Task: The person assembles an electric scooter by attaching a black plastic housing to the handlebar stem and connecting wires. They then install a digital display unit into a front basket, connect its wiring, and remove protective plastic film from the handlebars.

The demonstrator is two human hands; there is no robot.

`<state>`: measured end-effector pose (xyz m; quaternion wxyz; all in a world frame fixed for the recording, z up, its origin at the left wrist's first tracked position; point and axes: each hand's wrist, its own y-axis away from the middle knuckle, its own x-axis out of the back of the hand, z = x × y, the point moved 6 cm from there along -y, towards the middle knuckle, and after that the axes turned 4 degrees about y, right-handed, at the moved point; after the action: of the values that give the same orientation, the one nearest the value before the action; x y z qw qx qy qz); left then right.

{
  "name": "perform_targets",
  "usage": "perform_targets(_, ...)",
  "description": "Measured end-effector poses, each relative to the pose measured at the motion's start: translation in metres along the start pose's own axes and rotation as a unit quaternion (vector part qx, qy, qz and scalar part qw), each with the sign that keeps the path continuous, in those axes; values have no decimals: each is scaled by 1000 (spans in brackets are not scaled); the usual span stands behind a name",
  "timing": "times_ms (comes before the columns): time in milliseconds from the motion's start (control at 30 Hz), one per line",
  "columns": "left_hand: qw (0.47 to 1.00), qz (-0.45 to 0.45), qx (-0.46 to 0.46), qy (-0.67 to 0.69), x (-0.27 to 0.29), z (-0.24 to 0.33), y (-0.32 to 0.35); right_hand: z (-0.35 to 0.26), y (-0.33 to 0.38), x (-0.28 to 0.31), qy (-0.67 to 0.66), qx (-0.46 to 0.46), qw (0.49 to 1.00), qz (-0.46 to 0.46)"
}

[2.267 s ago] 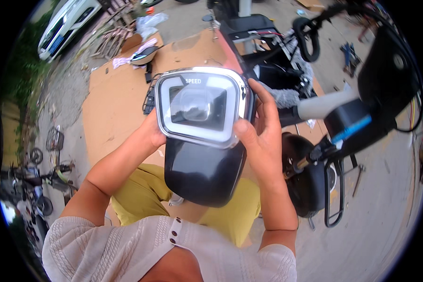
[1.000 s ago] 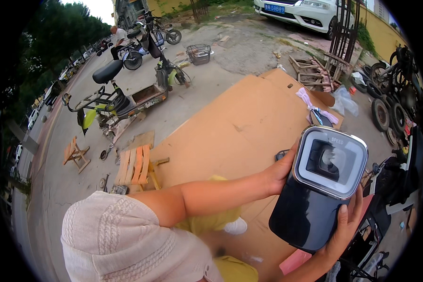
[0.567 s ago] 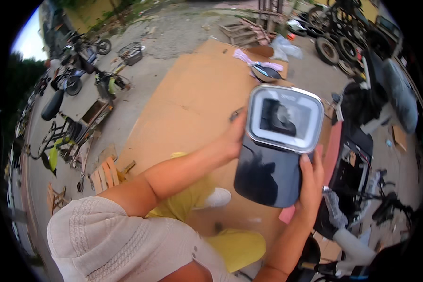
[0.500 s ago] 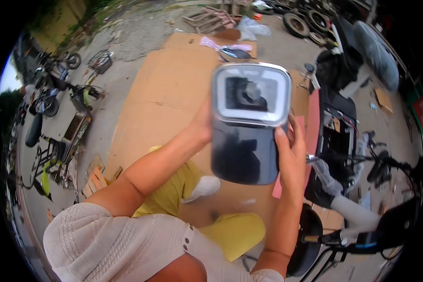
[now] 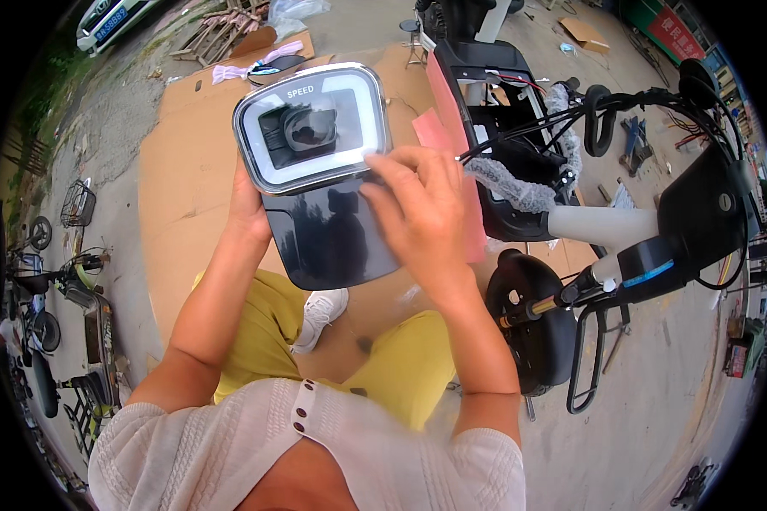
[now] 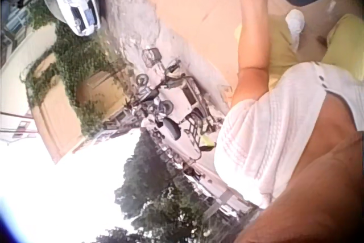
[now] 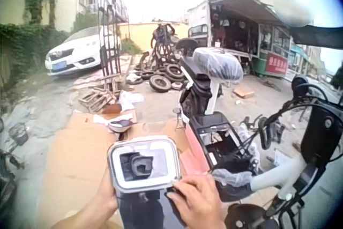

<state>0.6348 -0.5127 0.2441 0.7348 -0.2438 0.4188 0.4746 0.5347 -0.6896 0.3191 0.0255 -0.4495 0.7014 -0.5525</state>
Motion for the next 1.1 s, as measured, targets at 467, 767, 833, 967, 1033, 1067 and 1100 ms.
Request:
perform_targets(467,999,14,14,-32,-10,-21,0,1,21,3,130,81,987,46)
perform_targets(767,998,16,31,-58,-7,-29,-1,20,39,11,-20,-40,999,17)
perform_targets(833,998,22,31,-58,-9,-31,0,27,45,12,-85,-88,992,15)
perform_targets(967,997,20,44,-57,-11,-32,0,45,62,11,-244,-194,948,63)
perform_targets(1033,998,10,42,-55,-10,-34,-1,46,63,11,-249,-198,944,84)
perform_targets(1067,997,14,42,-60,-9,-34,-1,40,61,12,-221,-189,953,82)
perform_targets(1100,997,19,41,-64,-8,-34,-1,36,60,12,-192,-179,962,80)
